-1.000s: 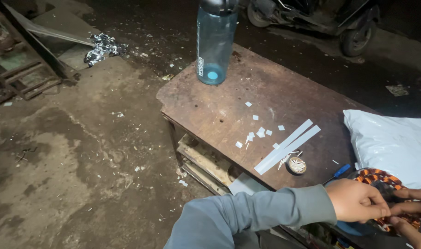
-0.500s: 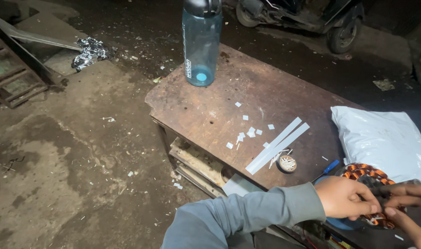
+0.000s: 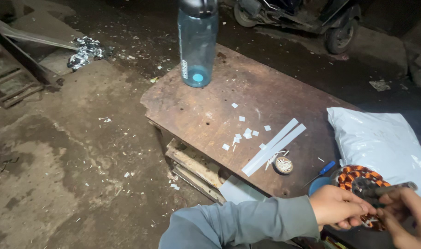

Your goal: The person inserts small white insulation strips into the slots of a fan motor stator, then ties threads around the copper windings to secure them, using a pair of scissors to cut the thread.

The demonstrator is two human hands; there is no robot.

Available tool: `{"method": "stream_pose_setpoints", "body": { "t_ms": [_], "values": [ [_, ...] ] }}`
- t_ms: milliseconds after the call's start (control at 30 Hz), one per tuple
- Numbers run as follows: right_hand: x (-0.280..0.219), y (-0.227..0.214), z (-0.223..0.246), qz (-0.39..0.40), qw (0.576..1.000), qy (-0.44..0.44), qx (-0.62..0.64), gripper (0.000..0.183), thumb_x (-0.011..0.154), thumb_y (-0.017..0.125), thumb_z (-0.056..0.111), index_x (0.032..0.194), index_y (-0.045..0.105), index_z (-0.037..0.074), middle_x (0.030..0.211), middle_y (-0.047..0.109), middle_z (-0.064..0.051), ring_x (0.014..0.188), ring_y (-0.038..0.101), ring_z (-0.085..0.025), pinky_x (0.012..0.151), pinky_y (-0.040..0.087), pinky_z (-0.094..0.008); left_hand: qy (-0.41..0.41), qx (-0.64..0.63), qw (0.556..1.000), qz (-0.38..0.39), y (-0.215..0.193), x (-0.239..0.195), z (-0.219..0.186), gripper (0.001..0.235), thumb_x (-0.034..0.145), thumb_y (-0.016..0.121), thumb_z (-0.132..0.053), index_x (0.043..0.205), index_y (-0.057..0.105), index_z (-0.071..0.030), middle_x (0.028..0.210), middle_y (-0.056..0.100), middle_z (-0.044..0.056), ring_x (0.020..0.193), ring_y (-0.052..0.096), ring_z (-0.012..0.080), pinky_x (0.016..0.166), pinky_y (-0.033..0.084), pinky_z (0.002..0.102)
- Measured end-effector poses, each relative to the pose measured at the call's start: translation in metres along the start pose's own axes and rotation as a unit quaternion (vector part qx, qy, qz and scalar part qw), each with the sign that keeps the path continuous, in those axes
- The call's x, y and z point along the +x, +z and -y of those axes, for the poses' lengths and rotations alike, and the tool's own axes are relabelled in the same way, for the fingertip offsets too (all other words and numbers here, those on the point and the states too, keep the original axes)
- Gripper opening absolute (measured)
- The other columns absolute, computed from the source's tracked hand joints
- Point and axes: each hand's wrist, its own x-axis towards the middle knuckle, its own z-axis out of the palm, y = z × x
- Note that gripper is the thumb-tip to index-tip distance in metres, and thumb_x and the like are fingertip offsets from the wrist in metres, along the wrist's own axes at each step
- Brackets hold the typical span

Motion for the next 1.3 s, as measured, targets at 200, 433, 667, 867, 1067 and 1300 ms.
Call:
{"method": "stream_pose_setpoints", "body": {
  "t_ms": [200, 433, 667, 867, 1067, 1300],
  "values": [
    [-0.011, -0.022, 0.085, 0.032, 0.997, 0.033, -0.061, 0.045, 0.072, 0.077, -0.004, 0.115, 0.067, 0.008, 0.091, 0.073, -0.004, 0.083, 0.073, -0.015, 0.072, 0.058, -0.029, -0.052, -0.043, 0.998, 0.005, 0.004, -0.022, -0.016, 0.025, 0.103, 0.061, -0.018, 0.123, 0.069, -0.005, 0.074, 0.059, -0.001, 0.052, 0.046, 0.0025, 0.04, 0.031, 0.018],
    [-0.018, -0.034, 0.162, 0.037, 0.983, 0.06, -0.169, 0.04, 0.074, 0.078, 0.008, 0.112, 0.065, 0.01, 0.091, 0.077, -0.005, 0.082, 0.077, -0.021, 0.075, 0.06, -0.033, -0.056, -0.139, 0.989, -0.003, 0.012, -0.042, -0.034, 0.024, 0.106, 0.057, -0.013, 0.125, 0.065, 0.0, 0.08, 0.058, 0.0, 0.056, 0.044, 0.0012, 0.042, 0.028, 0.017],
    [-0.035, -0.03, 0.163, 0.022, 0.982, 0.006, -0.186, 0.033, 0.076, 0.076, 0.011, 0.106, 0.063, 0.011, 0.085, 0.075, -0.005, 0.084, 0.076, -0.021, 0.075, 0.059, -0.033, -0.089, -0.173, 0.98, -0.032, 0.019, -0.052, -0.044, 0.023, 0.107, 0.057, -0.02, 0.12, 0.062, -0.001, 0.081, 0.061, 0.002, 0.053, 0.042, 0.0016, 0.04, 0.027, 0.018],
    [-0.031, -0.044, 0.178, 0.02, 0.991, 0.048, -0.122, 0.039, 0.073, 0.078, 0.008, 0.11, 0.065, 0.01, 0.091, 0.074, -0.006, 0.084, 0.072, -0.019, 0.075, 0.06, -0.032, -0.025, -0.044, 0.999, -0.014, 0.021, -0.051, -0.033, 0.028, 0.11, 0.055, -0.024, 0.124, 0.062, -0.001, 0.072, 0.059, 0.003, 0.051, 0.043, 0.0032, 0.042, 0.031, 0.019],
    [-0.023, -0.049, 0.179, -0.015, 0.99, 0.067, -0.123, 0.031, 0.079, 0.077, 0.007, 0.108, 0.066, 0.007, 0.094, 0.073, -0.008, 0.086, 0.074, -0.022, 0.076, 0.058, -0.034, 0.022, 0.041, 0.999, 0.003, 0.017, -0.047, -0.025, 0.028, 0.109, 0.055, -0.019, 0.123, 0.062, 0.004, 0.085, 0.064, 0.0, 0.064, 0.053, 0.0044, 0.054, 0.043, 0.021],
    [-0.033, -0.043, 0.188, -0.027, 0.986, 0.063, -0.15, 0.03, 0.078, 0.078, 0.008, 0.105, 0.067, 0.008, 0.089, 0.07, -0.01, 0.082, 0.072, -0.025, 0.073, 0.057, -0.035, -0.009, -0.032, 0.998, -0.056, 0.029, -0.06, -0.037, 0.027, 0.106, 0.057, -0.017, 0.128, 0.062, -0.002, 0.078, 0.059, 0.0, 0.06, 0.05, 0.0022, 0.05, 0.038, 0.018]
  ]
}}
